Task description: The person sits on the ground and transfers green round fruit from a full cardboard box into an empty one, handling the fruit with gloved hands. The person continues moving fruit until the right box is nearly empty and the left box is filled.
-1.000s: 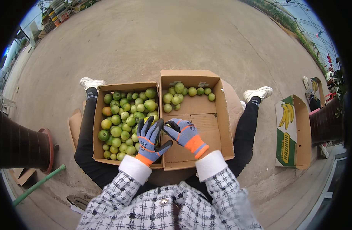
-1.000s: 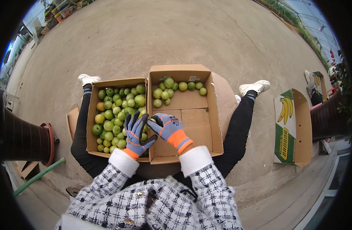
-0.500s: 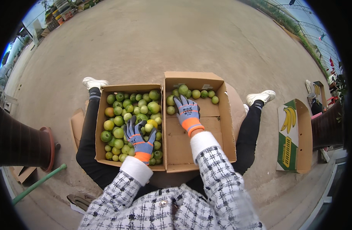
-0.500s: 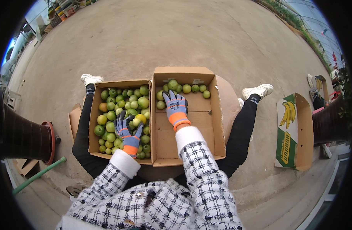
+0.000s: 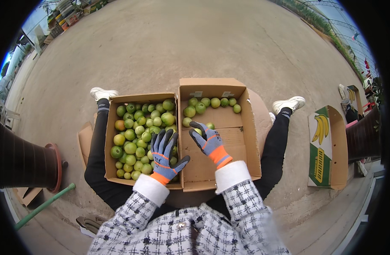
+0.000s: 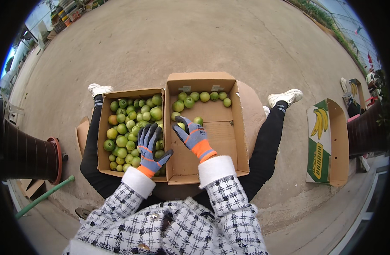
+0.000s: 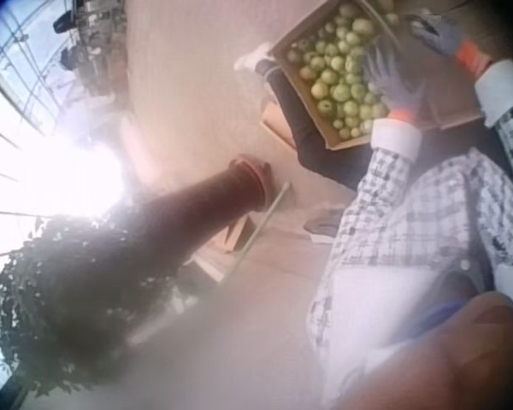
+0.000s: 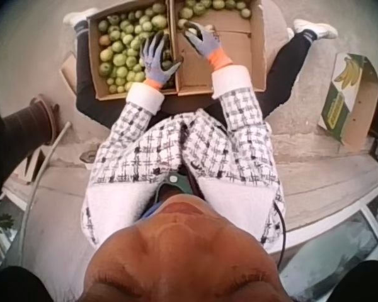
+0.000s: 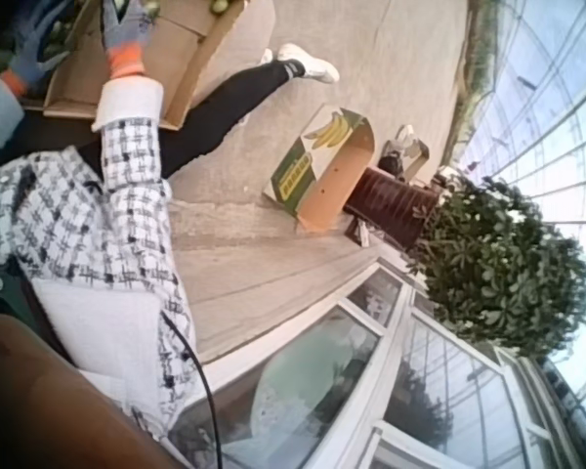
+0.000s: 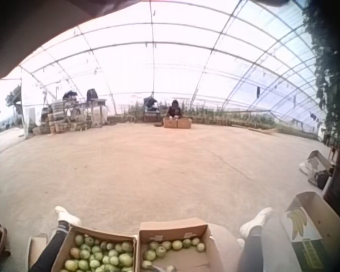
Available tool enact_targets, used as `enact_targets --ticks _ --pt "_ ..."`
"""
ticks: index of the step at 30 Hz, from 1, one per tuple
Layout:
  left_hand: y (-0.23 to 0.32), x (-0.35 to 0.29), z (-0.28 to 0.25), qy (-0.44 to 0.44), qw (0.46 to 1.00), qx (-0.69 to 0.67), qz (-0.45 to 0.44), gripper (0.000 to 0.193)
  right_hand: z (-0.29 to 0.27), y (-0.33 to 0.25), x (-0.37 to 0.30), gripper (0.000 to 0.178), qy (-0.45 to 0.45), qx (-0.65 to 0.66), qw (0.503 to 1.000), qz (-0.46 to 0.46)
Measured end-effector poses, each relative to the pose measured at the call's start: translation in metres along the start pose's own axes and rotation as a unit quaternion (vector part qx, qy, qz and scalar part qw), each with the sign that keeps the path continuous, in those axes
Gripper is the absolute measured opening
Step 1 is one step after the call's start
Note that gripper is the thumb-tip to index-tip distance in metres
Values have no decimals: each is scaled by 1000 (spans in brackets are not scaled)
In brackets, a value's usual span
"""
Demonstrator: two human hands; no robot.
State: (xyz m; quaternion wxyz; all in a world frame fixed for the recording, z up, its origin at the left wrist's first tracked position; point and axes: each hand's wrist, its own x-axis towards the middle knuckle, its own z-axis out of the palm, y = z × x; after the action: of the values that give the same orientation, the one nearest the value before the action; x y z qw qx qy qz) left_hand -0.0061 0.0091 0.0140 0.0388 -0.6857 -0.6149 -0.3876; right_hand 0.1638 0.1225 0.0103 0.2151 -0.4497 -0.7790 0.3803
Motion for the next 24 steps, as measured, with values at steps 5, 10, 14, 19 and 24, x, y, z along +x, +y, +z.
enact_targets --ticks 5,10,14,19,24 --pt "-12 -5 9 49 998 1 31 68 20 -45 -18 64 -66 -120 981 -139" --pt "-26 -8 0 79 996 -6 -44 57 5 -25 -5 60 51 -223 971 -70" --pt "-53 -20 1 150 971 44 -181 63 -24 37 0 50 136 -449 866 173" --pt "-45 -20 7 129 973 47 -185 76 -42 80 -2 46 9 -347 893 286" --pt "-22 -10 0 92 984 83 -125 80 -41 79 -2 50 179 -215 936 215"
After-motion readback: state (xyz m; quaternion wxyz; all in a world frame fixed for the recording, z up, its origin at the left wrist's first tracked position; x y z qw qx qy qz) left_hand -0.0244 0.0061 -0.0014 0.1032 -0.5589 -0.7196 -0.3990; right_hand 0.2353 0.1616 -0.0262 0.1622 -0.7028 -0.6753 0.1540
